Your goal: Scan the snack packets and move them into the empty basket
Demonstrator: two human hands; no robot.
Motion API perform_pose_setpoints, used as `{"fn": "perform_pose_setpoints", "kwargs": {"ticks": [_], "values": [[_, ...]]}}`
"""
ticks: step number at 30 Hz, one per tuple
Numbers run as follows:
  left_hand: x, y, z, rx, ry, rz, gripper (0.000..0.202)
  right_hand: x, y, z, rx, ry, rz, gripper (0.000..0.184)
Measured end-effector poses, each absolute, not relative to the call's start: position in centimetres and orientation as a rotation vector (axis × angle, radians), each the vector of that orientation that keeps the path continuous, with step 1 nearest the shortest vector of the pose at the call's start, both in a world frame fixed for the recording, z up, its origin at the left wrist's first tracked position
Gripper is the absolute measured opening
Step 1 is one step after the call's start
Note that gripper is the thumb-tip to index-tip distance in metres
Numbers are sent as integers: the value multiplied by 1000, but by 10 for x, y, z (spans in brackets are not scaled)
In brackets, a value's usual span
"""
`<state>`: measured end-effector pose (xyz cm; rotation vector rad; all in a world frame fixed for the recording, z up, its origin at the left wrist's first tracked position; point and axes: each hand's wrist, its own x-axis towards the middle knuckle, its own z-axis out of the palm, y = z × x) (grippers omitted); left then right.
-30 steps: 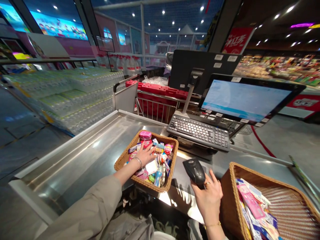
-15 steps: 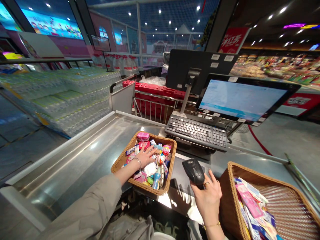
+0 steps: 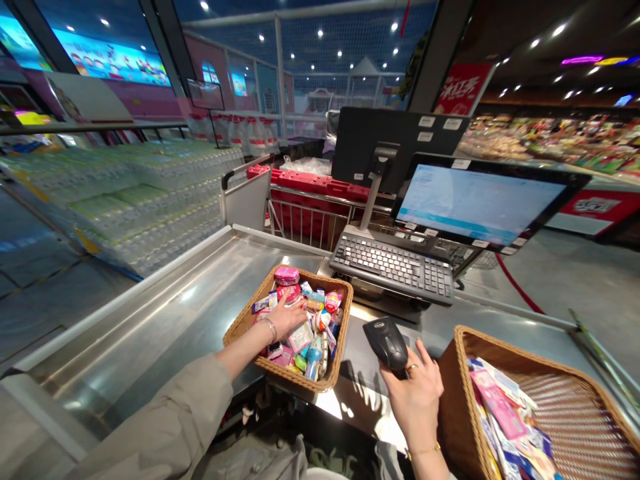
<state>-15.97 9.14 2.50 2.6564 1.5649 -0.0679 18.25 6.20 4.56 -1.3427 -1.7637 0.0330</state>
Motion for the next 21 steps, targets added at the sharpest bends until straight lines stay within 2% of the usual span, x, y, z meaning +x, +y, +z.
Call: {"fn": "perform_pose_setpoints", "kwargs": {"ticks": [3, 8, 21], "values": [[-161, 89, 34, 2665, 1609, -1, 50, 182, 61, 48, -1340, -1755, 43, 24], [-157, 87, 53, 2638, 1685, 124, 65, 183, 59, 51, -1340, -1748, 40, 23], [-117, 86, 71, 2708, 1974, 484, 63, 189, 58, 51, -1306, -1786, -10, 22]]}}
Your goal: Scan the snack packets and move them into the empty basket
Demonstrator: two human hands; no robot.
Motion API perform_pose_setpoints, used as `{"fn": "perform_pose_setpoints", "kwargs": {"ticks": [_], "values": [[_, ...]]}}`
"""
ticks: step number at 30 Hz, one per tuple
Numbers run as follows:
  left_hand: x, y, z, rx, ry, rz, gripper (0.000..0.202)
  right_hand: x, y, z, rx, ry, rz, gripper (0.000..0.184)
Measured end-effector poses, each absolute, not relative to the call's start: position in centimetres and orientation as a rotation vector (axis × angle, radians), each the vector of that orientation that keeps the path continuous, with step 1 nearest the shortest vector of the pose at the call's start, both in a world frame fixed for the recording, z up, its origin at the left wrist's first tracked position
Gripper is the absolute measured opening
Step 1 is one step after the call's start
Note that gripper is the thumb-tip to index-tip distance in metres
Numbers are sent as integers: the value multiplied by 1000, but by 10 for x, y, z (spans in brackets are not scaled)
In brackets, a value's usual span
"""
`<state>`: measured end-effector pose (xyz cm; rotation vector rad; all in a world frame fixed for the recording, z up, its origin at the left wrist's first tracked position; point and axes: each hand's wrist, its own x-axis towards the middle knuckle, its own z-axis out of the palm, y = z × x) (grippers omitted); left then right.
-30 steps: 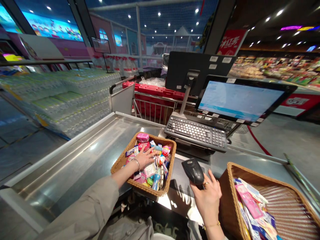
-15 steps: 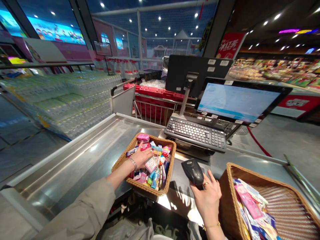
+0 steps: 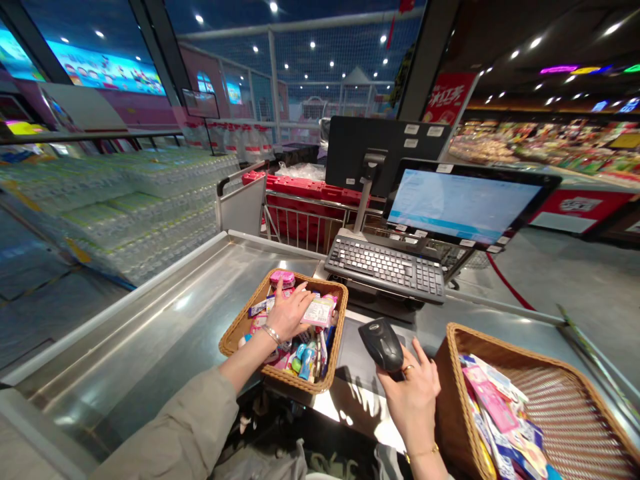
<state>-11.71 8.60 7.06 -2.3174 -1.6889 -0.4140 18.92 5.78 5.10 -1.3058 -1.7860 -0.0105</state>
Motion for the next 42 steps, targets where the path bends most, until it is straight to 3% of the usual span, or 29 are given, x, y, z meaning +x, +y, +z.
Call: {"fn": "perform_pose_setpoints", "kwargs": {"ticks": [13, 42], "values": [[-80, 98, 81, -2168, -1725, -634, 59, 191, 53, 56, -1303, -1834, 32, 15], [-51, 112, 87, -2176, -1675, -742, 59, 200, 51, 55, -1261, -1899, -11, 18]]}}
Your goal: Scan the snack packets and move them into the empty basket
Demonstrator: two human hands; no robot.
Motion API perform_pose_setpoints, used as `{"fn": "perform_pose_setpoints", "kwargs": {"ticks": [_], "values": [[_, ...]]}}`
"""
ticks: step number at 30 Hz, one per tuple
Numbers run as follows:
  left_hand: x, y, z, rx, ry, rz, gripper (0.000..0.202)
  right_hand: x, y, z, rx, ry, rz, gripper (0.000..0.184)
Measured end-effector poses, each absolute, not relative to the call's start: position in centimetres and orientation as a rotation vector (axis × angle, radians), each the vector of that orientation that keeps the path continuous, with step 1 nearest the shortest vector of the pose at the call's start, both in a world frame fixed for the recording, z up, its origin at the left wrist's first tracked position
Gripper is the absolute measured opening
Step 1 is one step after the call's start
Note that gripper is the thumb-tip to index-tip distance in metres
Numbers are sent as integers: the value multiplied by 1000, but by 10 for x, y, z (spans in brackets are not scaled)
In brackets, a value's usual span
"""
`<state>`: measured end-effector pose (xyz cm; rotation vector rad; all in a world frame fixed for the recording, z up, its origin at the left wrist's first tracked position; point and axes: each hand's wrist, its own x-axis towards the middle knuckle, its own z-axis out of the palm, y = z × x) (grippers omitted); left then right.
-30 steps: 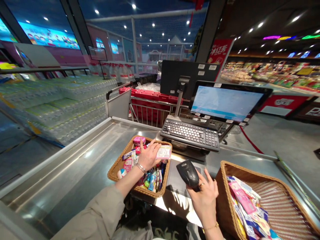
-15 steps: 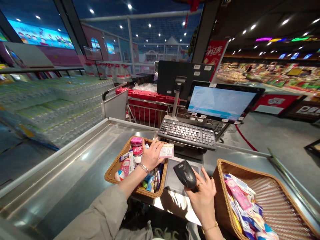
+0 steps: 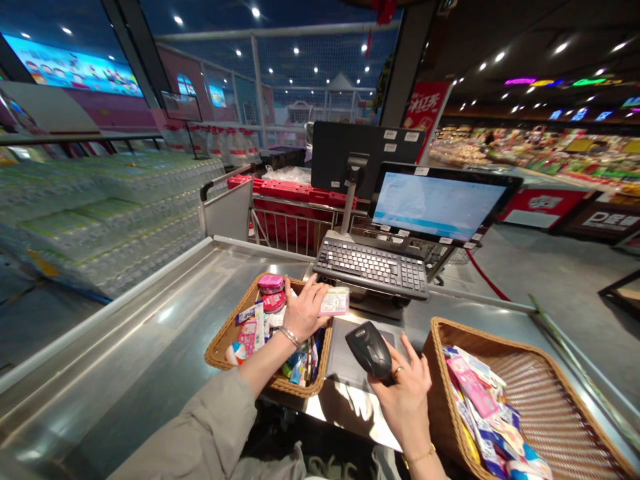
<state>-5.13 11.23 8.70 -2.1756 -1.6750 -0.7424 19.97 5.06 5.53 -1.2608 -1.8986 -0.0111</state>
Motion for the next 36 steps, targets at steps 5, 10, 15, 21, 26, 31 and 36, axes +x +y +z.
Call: {"fn": "perform_pose_setpoints", "kwargs": {"ticks": [5, 10, 15, 21, 26, 31, 36], "values": [[-49, 113, 88, -2156, -1654, -766, 59, 201, 51, 56, -1277, -1892, 22, 15], [-45, 113, 89, -2137, -1636, -790, 60, 202, 49, 55, -1285, -1875, 32, 15], [-43, 114, 89, -2133, -1634, -776, 61, 205, 50, 53, -1295, -1879, 44, 16], [-43, 117, 87, -2129, -1625, -759, 61, 207, 49, 53, -1311, -1887, 34, 16], [-40, 119, 88, -2149, -1621, -782, 62, 207, 50, 53, -1301, -1886, 11, 17], [-38, 120, 91, -2144, -1615, -784, 62, 208, 52, 54, -1315, -1880, -5, 18], [-33, 125, 92, -2151, -1596, -770, 61, 212, 53, 55, -1319, -1858, -10, 20]]}}
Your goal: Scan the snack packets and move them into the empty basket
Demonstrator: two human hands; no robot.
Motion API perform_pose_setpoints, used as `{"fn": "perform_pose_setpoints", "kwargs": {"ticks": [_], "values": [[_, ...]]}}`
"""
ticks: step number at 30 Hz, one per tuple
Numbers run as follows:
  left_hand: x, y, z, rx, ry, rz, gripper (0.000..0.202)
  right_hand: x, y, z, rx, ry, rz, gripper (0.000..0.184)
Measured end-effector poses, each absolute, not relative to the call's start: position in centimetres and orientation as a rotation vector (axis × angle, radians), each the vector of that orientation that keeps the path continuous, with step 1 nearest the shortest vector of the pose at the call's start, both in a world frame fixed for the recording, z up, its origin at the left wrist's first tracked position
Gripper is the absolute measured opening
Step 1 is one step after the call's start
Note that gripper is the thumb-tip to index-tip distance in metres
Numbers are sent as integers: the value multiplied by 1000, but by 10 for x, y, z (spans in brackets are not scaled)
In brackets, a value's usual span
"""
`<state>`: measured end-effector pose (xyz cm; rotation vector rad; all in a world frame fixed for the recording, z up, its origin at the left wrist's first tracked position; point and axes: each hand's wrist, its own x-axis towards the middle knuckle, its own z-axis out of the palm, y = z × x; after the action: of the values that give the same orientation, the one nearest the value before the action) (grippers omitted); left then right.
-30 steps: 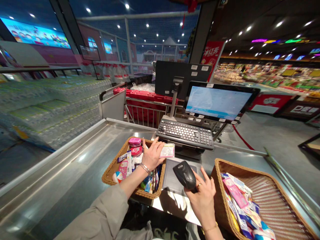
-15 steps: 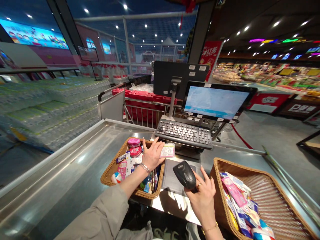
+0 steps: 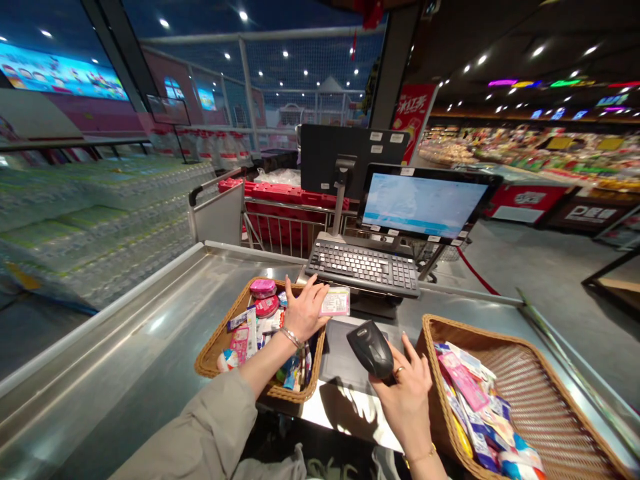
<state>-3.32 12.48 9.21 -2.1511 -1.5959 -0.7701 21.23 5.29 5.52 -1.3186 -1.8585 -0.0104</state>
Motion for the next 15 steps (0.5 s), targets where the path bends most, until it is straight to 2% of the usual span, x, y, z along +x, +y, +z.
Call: {"fn": "perform_pose_setpoints", "kwargs": {"ticks": [15], "values": [[9, 146, 101, -2275, -1462, -791, 64, 247, 49, 59, -1409, -1729, -108, 27]]}}
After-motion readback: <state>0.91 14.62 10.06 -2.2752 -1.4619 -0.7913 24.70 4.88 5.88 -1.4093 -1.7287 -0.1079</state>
